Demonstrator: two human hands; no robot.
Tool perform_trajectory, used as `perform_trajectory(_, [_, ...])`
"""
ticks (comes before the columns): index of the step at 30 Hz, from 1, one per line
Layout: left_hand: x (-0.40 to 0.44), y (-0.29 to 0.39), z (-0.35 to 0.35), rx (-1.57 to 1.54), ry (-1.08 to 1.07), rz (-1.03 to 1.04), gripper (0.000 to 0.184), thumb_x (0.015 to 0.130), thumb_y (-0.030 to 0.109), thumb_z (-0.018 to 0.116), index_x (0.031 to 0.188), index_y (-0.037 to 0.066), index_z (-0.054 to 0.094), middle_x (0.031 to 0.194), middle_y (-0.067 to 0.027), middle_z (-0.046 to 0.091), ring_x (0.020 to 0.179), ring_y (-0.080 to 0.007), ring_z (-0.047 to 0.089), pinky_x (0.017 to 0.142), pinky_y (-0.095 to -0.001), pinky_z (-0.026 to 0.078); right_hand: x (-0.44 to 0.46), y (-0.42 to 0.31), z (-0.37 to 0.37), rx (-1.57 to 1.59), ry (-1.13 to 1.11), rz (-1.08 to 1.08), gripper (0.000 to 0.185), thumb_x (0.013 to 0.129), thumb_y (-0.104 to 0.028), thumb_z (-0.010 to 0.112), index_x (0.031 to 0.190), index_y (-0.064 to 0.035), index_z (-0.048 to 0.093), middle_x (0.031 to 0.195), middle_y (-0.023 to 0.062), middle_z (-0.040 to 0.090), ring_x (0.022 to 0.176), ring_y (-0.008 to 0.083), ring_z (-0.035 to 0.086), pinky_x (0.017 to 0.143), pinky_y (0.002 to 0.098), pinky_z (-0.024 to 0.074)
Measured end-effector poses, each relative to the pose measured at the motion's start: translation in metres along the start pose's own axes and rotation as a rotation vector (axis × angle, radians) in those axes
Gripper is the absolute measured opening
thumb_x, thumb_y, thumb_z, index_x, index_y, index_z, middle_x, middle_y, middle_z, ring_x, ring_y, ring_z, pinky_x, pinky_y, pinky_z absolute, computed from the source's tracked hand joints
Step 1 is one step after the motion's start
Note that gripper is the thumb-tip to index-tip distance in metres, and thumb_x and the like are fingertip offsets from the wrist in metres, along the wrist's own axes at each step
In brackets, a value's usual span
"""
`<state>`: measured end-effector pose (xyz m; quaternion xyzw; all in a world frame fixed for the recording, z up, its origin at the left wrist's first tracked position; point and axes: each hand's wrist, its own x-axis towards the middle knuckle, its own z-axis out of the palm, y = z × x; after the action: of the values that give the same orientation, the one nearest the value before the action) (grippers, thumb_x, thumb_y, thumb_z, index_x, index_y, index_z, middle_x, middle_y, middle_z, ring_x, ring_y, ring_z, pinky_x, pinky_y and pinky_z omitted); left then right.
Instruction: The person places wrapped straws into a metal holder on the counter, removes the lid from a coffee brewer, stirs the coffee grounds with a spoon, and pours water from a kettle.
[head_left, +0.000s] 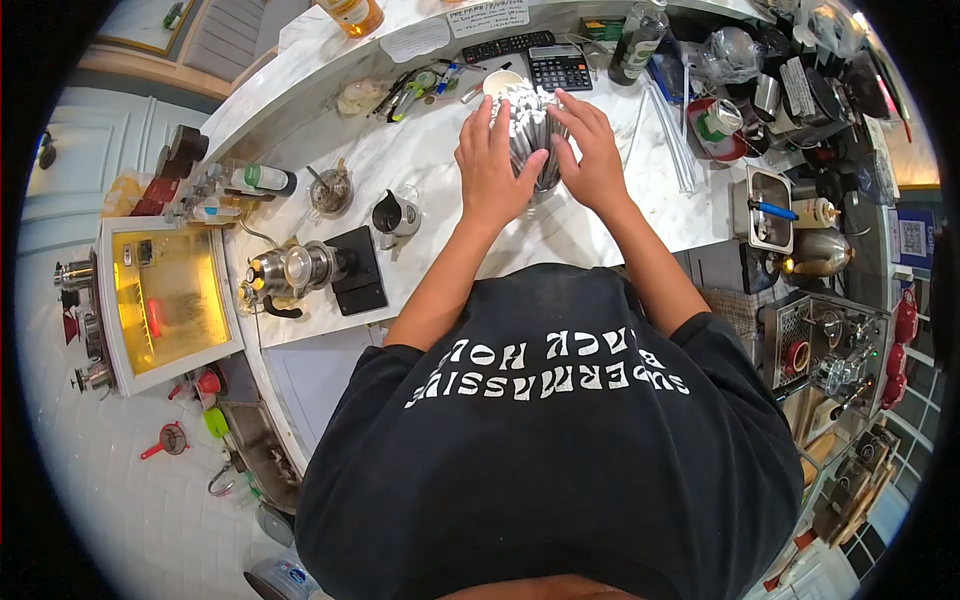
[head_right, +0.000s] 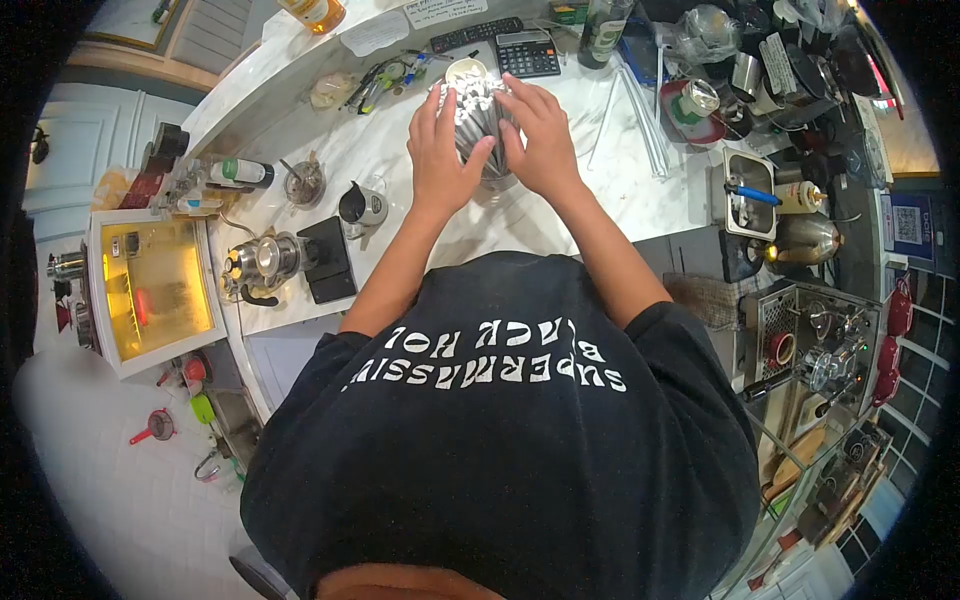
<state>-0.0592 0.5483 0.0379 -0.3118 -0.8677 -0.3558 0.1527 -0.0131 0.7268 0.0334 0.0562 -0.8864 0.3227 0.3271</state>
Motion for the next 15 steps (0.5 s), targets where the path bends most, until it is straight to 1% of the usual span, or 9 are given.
perform_trajectory(3, [-0.004,-0.001,0.000,-0.014,-0.027,-0.012,0.080,0.094,0.039,0.070,0.157,0.002,0.037,0.163,-0.0240,0.031,0.147,-0.0444,0.032,0.116,-0.0569,0.029,0.001,-0.007,-0.007,0.074,-0.004,0.059,0.049,0.090,-0.008,0.068,0.139,-0.0084,0.061,0.154,0.0160,0.051,0.135,0.0391,0.051,0.113,0.0467,0.0422])
perform_trajectory(6, [-0.008,0.006,-0.007,-0.071,0.092,0.008,0.083,0.105,0.048,0.052,0.160,-0.008,0.025,0.163,-0.0297,0.029,0.153,-0.0449,0.025,0.125,-0.0527,0.018,-0.004,-0.002,-0.018,0.143,0.046,0.155,0.050,0.091,-0.007,0.068,0.141,-0.0084,0.059,0.156,0.0191,0.046,0.137,0.0406,0.049,0.114,0.0470,0.0412])
perform_trajectory(7, [-0.012,0.007,-0.010,-0.072,0.086,0.008,0.083,0.105,0.048,0.052,0.160,-0.008,0.025,0.163,-0.0297,0.029,0.153,-0.0449,0.025,0.125,-0.0527,0.018,-0.007,0.005,-0.025,0.142,0.075,0.186,0.051,0.092,-0.007,0.068,0.142,-0.0083,0.058,0.157,0.0199,0.044,0.138,0.0410,0.048,0.115,0.0471,0.0408])
perform_trajectory(8, [-0.016,0.007,-0.010,-0.098,0.159,0.001,0.081,0.104,0.047,0.055,0.159,-0.006,0.028,0.163,-0.0297,0.029,0.151,-0.0455,0.027,0.123,-0.0542,0.020,-0.013,0.014,-0.029,0.148,0.118,0.240,0.048,0.092,-0.007,0.068,0.139,-0.0065,0.059,0.147,0.0209,0.051,0.136,0.0416,0.049,0.115,0.0462,0.0405])
perform_trajectory(9, [-0.022,0.009,-0.012,-0.125,0.231,-0.009,0.080,0.102,0.046,0.058,0.159,-0.004,0.030,0.162,-0.0296,0.029,0.150,-0.0461,0.029,0.122,-0.0556,0.022,-0.023,0.029,-0.031,0.145,0.117,0.246,0.048,0.092,-0.007,0.068,0.139,-0.0065,0.059,0.147,0.0209,0.051,0.136,0.0416,0.049,0.115,0.0462,0.0405])
perform_trajectory(11, [-0.039,0.014,-0.012,-0.116,0.276,-0.097,0.079,0.104,0.047,0.056,0.158,-0.005,0.030,0.162,-0.0294,0.029,0.150,-0.0448,0.028,0.123,-0.0542,0.021,-0.049,0.075,-0.033,0.041,0.116,0.491,0.036,0.092,-0.014,0.071,0.126,-0.0041,0.067,0.128,0.0209,0.064,0.123,0.0393,0.060,0.107,0.0469,0.0470])
perform_trajectory(12, [-0.049,0.018,-0.013,-0.128,0.284,-0.143,0.079,0.103,0.045,0.057,0.158,-0.005,0.030,0.161,-0.0291,0.030,0.150,-0.0446,0.028,0.123,-0.0538,0.022,-0.063,0.098,-0.035,0.037,0.113,0.495,0.036,0.092,-0.014,0.071,0.126,-0.0041,0.067,0.128,0.0209,0.064,0.123,0.0393,0.060,0.107,0.0469,0.0470])
perform_trajectory(14, [-0.067,0.029,-0.012,-0.135,0.290,-0.190,0.078,0.103,0.044,0.058,0.158,-0.004,0.030,0.160,-0.0289,0.031,0.150,-0.0443,0.028,0.123,-0.0534,0.022,-0.083,0.140,-0.033,-0.115,-0.118,0.849,0.031,0.091,-0.028,0.075,0.111,-0.0037,0.073,0.108,0.0189,0.072,0.108,0.0374,0.068,0.096,0.0489,0.0528])
perform_trajectory(15, [-0.076,0.034,-0.010,-0.138,0.260,-0.264,0.076,0.102,0.038,0.061,0.157,-0.004,0.031,0.158,-0.0284,0.032,0.149,-0.0441,0.029,0.123,-0.0528,0.024,-0.085,0.154,-0.029,-0.111,-0.122,0.853,0.031,0.091,-0.028,0.075,0.111,-0.0037,0.073,0.108,0.0189,0.072,0.108,0.0374,0.068,0.096,0.0489,0.0528])
